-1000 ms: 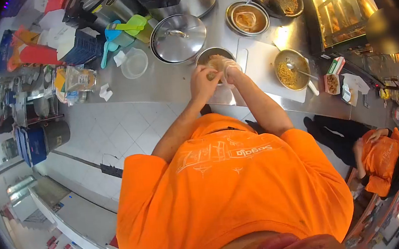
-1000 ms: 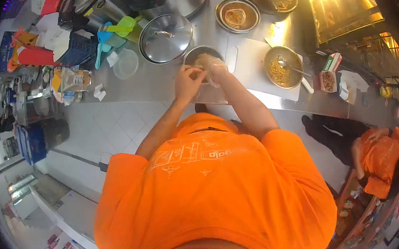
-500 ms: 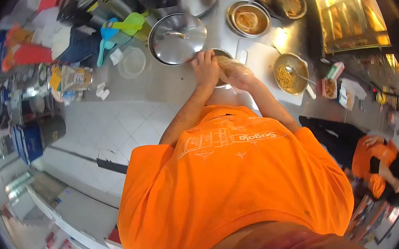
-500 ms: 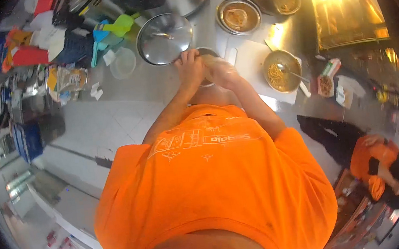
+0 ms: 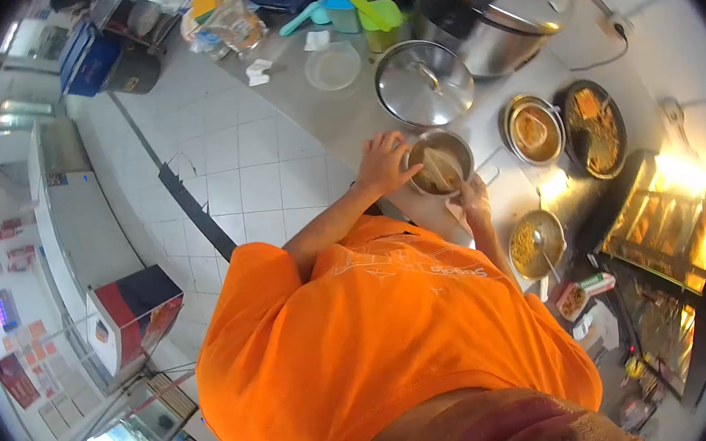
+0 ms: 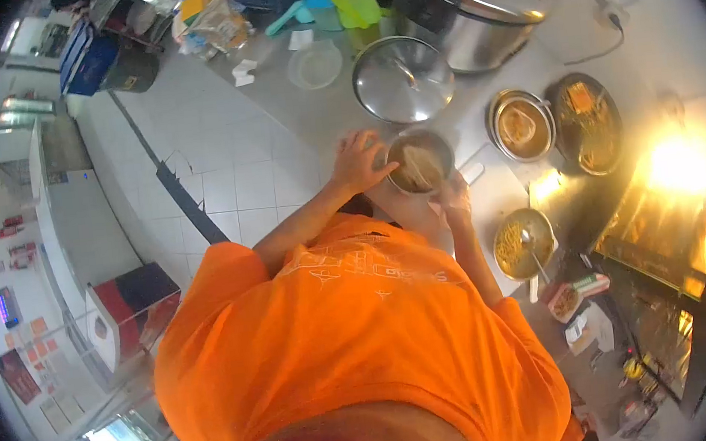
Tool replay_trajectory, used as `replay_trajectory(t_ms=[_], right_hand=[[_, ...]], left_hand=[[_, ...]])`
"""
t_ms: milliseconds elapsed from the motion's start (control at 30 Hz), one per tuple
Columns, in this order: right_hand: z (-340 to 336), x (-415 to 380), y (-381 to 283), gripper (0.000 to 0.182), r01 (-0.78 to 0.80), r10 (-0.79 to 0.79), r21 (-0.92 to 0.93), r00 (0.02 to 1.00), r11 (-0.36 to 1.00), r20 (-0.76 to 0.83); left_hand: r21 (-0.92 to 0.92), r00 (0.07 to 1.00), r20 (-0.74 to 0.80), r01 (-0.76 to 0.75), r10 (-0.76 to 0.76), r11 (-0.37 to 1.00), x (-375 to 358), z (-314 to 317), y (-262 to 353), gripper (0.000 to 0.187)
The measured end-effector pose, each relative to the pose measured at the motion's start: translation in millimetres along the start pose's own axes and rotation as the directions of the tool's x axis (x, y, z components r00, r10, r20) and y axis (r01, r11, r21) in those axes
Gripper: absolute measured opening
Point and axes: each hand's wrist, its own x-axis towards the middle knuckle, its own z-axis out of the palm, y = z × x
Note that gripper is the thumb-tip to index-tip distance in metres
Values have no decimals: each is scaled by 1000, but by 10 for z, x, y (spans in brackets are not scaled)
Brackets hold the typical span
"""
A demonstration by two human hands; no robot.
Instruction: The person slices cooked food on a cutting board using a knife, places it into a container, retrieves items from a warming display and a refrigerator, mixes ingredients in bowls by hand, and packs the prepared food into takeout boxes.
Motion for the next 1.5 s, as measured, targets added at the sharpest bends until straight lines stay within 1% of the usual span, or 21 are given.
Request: replay_trajectory(t_ms=[67, 133, 200, 233, 400, 467, 500, 600, 667, 700, 733, 833, 867, 967, 1033, 1167, 1233, 1333, 1400, 1433, 1500], right_hand=[[-278, 305, 616, 30, 249, -230, -288, 968, 925, 98], [-181, 289, 624, 27, 221, -185, -312, 973, 924, 141], [334, -91, -46, 25, -100, 113, -95, 983, 990, 142], [588, -67, -91, 26, -95, 101, -39, 975, 995, 199], [2319, -103, -612, 37, -160, 58, 280, 939, 947, 340], [2821, 330, -306, 40, 253, -202, -125, 925, 959, 322], [3065, 560, -140, 42, 419, -327, -320, 895, 849, 304], [4079, 1224, -363, 42, 373, -312, -151, 894, 915, 322], [4845, 1716, -571, 37, 131, -160, 115, 943, 985, 293], [5326, 1784, -838, 34, -237, 124, 382, 947, 893, 295], [5650, 1917, -937, 30, -252, 160, 373, 952, 893, 260], [6310, 2260, -1032, 30, -83, 47, 233, 987, 969, 156], [6314, 2575, -854, 33, 94, -90, -44, 992, 995, 85], [6127, 2985, -385, 40, 371, -513, -692, 859, 619, 2], [5846, 2471, -1177, 43, 322, -780, -886, 622, 333, -67], [5550, 3188, -962, 39, 126, -674, -987, 721, -101, 161], [5529, 3113, -1198, 37, 123, -466, -981, 867, -148, 178], [5461, 2794, -1341, 30, 236, -414, -883, 909, 405, 53], [5197, 2005, -1347, 32, 443, -447, -317, 892, 839, 62], [5169, 1656, -1364, 32, 364, -363, -128, 931, 922, 38], [5066, 1206, -1399, 34, 164, -182, 259, 982, 952, 50]], left_hand=[[54, 989, -94, 123, -118, 991, -205, -161, -401, 39], [69, 946, -172, 291, -276, 954, -430, -267, -981, 42], [107, 872, -224, 466, -436, 878, -579, -394, -1692, 44], [148, 834, -248, 536, -493, 831, -578, -484, -2074, 46], [318, 909, -246, 403, -336, 858, 243, -971, -4294, 61], [377, 952, -191, 297, -241, 877, 722, -1188, -4822, 57], [398, 970, -143, 239, -198, 885, 862, -1210, -4976, 56], [424, 844, 436, 114, -313, 898, 1236, -1279, -5185, 46], [124, 964, 142, 210, -227, 970, 915, -816, -5273, 37], [111, 986, 32, 158, -163, 981, 714, -685, -5197, 34], [371, 999, 50, -22, 3, 928, 488, -821, -4913, 32], [12, 992, 65, 106, -107, 994, 52, -1101, -4536, 24], [-66, 980, 71, 191, -187, 979, -58, -1214, -4467, 23], [-400, 922, -28, 345, -387, 849, -407, -1282, -4588, 21], [-581, 871, -76, 356, -485, 732, -456, -1354, -4667, 22], [-805, 811, 19, 359, -584, 472, -351, -1408, -4844, 29], [-852, 787, 121, 395, -605, 343, -138, -1379, -4883, 27], [-916, 659, 303, 400, -689, -21, 480, -1585, -4491, 24], [-902, 654, 407, 398, -637, -166, 799, -1469, -4292, 23], [-887, 651, 454, 396, -609, -238, 941, -1367, -4186, 23], [-872, 817, 369, 469, -444, 139, 1111, -722, -4180, 28]])
